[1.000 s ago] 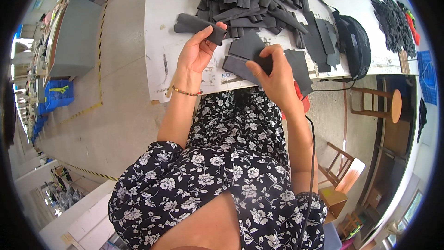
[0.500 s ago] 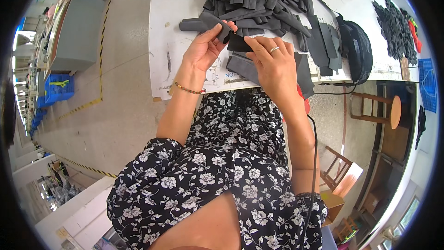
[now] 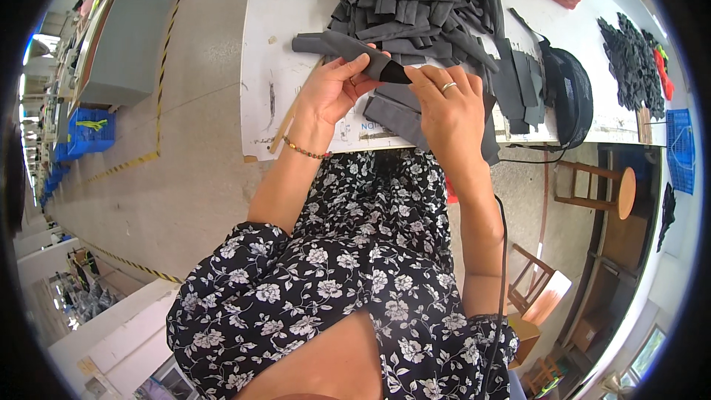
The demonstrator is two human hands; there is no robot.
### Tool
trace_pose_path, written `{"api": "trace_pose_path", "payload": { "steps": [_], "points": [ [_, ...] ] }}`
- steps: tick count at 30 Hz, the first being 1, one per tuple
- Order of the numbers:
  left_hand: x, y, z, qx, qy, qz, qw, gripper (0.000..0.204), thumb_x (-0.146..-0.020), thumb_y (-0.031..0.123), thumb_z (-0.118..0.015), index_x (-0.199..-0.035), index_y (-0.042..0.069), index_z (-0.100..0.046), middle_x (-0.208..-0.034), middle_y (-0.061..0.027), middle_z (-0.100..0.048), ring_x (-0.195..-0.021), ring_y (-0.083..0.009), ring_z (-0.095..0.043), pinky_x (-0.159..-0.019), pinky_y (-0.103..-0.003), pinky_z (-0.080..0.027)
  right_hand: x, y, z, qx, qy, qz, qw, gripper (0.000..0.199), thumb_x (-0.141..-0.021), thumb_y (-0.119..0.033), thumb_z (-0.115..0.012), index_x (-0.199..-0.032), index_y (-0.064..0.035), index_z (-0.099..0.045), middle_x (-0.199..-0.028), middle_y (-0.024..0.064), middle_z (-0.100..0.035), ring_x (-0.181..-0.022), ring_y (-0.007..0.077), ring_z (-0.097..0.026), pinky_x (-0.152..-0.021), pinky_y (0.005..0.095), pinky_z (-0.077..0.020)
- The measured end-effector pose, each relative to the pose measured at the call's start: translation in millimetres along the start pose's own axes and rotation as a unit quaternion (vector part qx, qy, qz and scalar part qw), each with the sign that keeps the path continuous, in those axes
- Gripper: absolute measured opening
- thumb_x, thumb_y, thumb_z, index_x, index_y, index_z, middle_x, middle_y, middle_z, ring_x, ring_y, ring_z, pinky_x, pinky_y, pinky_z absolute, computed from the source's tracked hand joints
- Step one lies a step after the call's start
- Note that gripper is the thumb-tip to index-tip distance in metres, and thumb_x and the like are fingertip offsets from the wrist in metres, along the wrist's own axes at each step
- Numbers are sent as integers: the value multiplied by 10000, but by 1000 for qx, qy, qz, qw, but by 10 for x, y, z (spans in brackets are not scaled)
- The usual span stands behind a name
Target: The person sits at a white table in a workshop and repeatedly picks up two dark gray rectangular rubber pieces. They align the pieces and press them together to form a single unit, then place the assembled item onto a growing pile on the table. The process is continuous and repetitive throughout the clip.
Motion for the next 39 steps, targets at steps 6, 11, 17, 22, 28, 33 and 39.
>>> {"api": "trace_pose_path", "payload": {
  "steps": [6, 11, 17, 22, 28, 33, 39],
  "points": [
    [127, -66, -179, -38, 0, -101, 994, 427, -889, -33, -630, -1284, -29, -469, -1111, -206, -643, -1069, -292, -651, -858, -414, -608, -21, -86, -60, 28, 13, 18, 999, 295, -755, -61, -682, -1050, -69, -685, -951, 10, -663, -856, 197, -598, -797, 357, -431],
    [269, 12, -301, -107, 17, -187, 976, 572, -857, -111, -615, -1372, -30, -380, -1125, -208, -631, -1069, -273, -647, -899, -353, -570, 7, -196, -150, -6, 1, -36, 999, 488, -733, -61, -735, -1204, -65, -607, -1093, 61, -626, -923, 242, -582, -806, 383, -429],
    [239, 58, -405, -45, -87, -180, 979, 276, -992, 219, -549, -1167, 7, -579, -969, -133, -694, -1119, -318, -619, -972, -425, -492, 120, -370, -277, -137, -39, -43, 989, 564, -750, -35, -743, -1247, -23, -478, -1129, 181, -573, -988, 362, -569, -841, 451, -449],
    [244, -206, -397, -22, -88, -190, 978, 266, -993, 254, -551, -1086, 12, -614, -954, -133, -695, -1136, -306, -614, -970, -394, -494, 193, -239, -394, -186, -50, -47, 980, 440, -736, 16, -729, -1109, -14, -498, -1089, 198, -565, -972, 394, -576, -827, 465, -482],
    [211, 10, -202, 12, 11, -212, 977, 280, -1011, 260, -519, -1063, 6, -624, -1013, -136, -685, -1127, -271, -613, -948, -367, -495, 189, -238, -362, -188, -80, -90, 975, 318, -776, 51, -678, -1042, -17, -518, -1055, 182, -577, -891, 365, -604, -733, 409, -500],
    [180, -267, -218, 45, -9, -189, 981, 294, -1014, 287, -506, -1086, 16, -595, -1071, -145, -677, -1178, -255, -580, -987, -393, -466, 137, -213, -505, -231, -86, -99, 964, 203, -812, 79, -635, -982, -2, -561, -996, 151, -617, -789, 299, -639, -690, 380, -514],
    [159, -241, -75, 45, 20, -172, 984, 309, -1015, 312, -501, -1126, 31, -568, -1092, -123, -674, -1191, -250, -571, -962, -397, -481, 253, -153, -471, -201, -99, -70, 972, 151, -813, 45, -663, -939, 5, -588, -1024, 166, -634, -803, 339, -659, -659, 389, -532]
  ]
}}
Point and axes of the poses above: each hand's wrist, its own x-axis away from the middle knuckle, its own z-axis out of the back of the hand, y = z × x, the point moved 4 cm from there along -x, towards the middle knuckle
